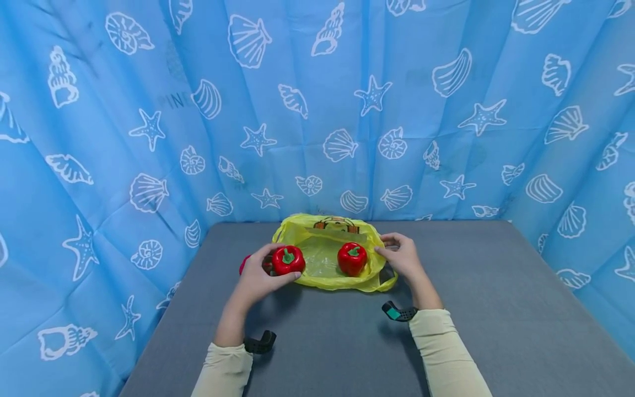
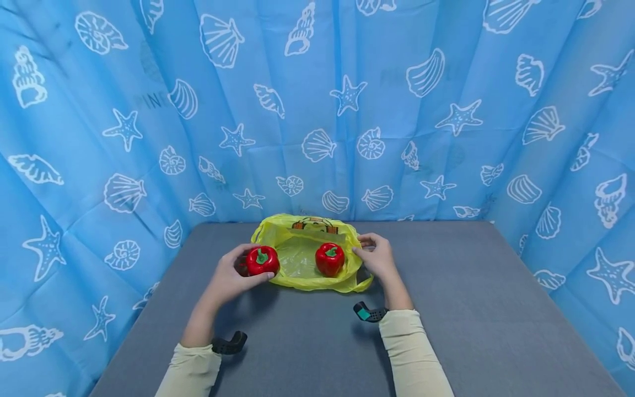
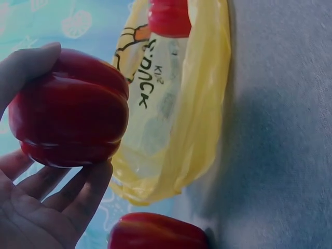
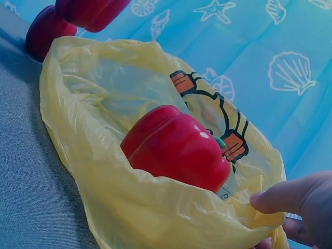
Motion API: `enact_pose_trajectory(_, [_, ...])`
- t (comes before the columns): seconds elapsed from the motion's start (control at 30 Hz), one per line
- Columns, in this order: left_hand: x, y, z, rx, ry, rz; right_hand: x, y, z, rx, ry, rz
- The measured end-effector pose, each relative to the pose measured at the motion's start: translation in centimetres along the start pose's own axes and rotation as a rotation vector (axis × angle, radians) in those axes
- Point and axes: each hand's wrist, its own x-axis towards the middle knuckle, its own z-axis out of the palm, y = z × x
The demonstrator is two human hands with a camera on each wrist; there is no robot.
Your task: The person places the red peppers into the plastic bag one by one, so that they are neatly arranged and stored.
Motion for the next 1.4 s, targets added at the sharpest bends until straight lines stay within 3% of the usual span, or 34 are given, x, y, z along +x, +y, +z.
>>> enact_pose_trajectory(0.27, [0.7, 0.3, 1.0, -0.049, -0.013, -0.043, 0.0, 0.3, 0.4, -0.009, 0.003, 0.004])
enact_pose_trajectory(0.57, [2.2, 0.2, 2.8, -0.085, -0.028, -0.026, -0.1, 0.3, 0.9, -0.008, 0.001, 0.021])
enact_pose_trajectory(1.0, [3.3, -0.3, 5.3, -0.161, 0.067, -0.118, -0.2, 0.3, 0.9, 0.002, 0.003, 0.008])
enact_pose_trajectory(1.4, [4.2, -0.2, 6.4, -0.173, 0.054, -0.134, 0.1, -0.1, 0.1, -0.002, 0.003, -0.009])
